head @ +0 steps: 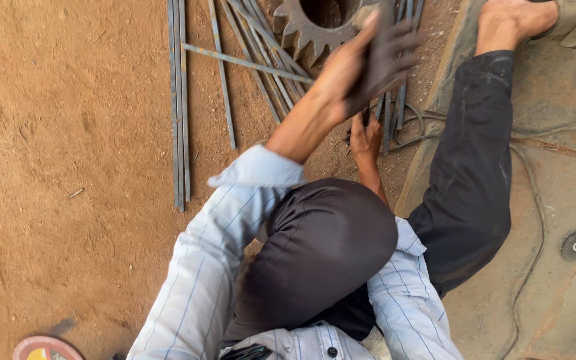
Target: The person sits on the ground and repeatedly hammers metal rods against a gear-shaped anvil to shape them. They handle multiple rods one at a time, striking each with a hammer and occasionally repositioning the rods.
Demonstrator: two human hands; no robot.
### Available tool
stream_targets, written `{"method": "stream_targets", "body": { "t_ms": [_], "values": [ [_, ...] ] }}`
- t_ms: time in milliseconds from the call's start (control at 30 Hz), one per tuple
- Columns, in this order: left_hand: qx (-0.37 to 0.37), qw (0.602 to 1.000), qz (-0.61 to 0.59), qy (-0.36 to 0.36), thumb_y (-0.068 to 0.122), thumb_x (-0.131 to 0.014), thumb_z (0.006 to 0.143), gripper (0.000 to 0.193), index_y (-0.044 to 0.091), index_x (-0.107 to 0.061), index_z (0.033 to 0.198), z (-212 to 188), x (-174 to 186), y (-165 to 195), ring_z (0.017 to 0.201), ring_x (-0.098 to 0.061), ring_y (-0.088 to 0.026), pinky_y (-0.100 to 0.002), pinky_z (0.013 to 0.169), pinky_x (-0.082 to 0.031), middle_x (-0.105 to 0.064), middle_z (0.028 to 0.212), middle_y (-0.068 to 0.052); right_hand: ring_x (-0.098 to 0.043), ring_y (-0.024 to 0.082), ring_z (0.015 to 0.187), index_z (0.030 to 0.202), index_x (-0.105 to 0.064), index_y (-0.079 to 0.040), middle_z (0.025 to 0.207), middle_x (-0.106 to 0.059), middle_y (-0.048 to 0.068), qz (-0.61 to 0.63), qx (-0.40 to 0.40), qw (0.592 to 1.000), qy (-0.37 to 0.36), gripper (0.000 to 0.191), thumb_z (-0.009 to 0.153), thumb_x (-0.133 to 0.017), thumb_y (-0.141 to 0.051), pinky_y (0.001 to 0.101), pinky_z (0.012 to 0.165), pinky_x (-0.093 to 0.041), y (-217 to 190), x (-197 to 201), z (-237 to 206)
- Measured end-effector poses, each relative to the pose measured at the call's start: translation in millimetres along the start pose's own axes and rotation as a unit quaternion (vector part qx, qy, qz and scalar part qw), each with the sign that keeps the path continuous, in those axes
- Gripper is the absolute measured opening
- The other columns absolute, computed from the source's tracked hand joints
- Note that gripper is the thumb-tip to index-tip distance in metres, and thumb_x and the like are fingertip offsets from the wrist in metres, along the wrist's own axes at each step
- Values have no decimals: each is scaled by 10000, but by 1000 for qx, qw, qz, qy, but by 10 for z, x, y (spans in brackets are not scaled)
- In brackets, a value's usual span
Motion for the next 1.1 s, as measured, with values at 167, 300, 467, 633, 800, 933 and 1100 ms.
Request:
{"method": "stream_targets", "body": {
  "t_ms": [167, 300, 467, 633, 800, 933, 1100],
  "values": [
    [114, 964, 142, 193, 496, -507, 1107, 468, 81, -504, 891, -752, 1430, -435, 379, -357, -97, -284, 316, -320, -472, 579, 53, -549, 211, 519, 885, -697, 11, 618, -547, 89, -38, 28, 998, 45, 728, 1026, -491, -673, 438, 493, -447, 139, 71, 86],
    [52, 800, 550, 236, 556, -356, 1115, 611, 30, -606, 931, -1337, 2183, -462, 658, -543, -233, -425, 613, -467, -566, 715, -88, -580, 135, 423, 952, -657, -32, 601, -572, 37, 118, 39, 992, 38, 556, 1003, -509, -565, 341, 360, -486, 149, 109, 33],
    [27, 722, 643, 254, 498, -309, 1101, 572, 39, -649, 1086, -1990, 2386, -627, 845, -651, -438, -515, 766, -511, -675, 903, -253, -608, 98, 487, 1026, -621, -32, 694, -610, 19, 241, 232, 941, 56, 493, 1057, -525, -515, 272, 403, -547, -471, 530, -187],
    [36, 717, 633, 289, 504, -335, 1064, 595, 0, -648, 1019, -2350, 2442, -664, 857, -656, -470, -527, 782, -508, -689, 880, -278, -590, 138, 606, 1180, -566, -43, 803, -590, 26, 249, 443, 858, 77, 497, 1134, -500, -533, 297, 546, -514, -845, 830, -306],
    [76, 701, 641, 303, 502, -316, 1073, 600, 7, -653, 1033, -2477, 2537, -714, 872, -635, -492, -544, 769, -495, -676, 906, -278, -505, 135, 492, 1050, -604, -51, 681, -536, -18, -35, 192, 980, 38, 513, 1106, -499, -550, 330, 424, -435, -252, 280, 177],
    [89, 701, 645, 291, 504, -322, 1080, 614, 2, -671, 1027, -2525, 2549, -726, 885, -642, -495, -544, 784, -502, -677, 914, -287, -571, 85, 487, 994, -628, -21, 646, -574, -38, 54, 153, 983, 80, 521, 1075, -551, -529, 290, 418, -466, -108, 398, 171],
    [94, 692, 646, 310, 493, -328, 1062, 590, 9, -640, 1192, -2861, 2524, -707, 882, -640, -525, -566, 774, -510, -679, 930, -313, -586, 99, 516, 1118, -586, -40, 707, -562, 1, 187, 327, 921, 102, 468, 1133, -467, -493, 306, 452, -532, -558, 859, -85]
  ]
}}
Point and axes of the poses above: each hand's wrist, its own z-axis towards the middle knuckle, its own x-axis out of the back of the hand, y = z × x, the point moved 8 cm from there along z, towards the middle knuckle
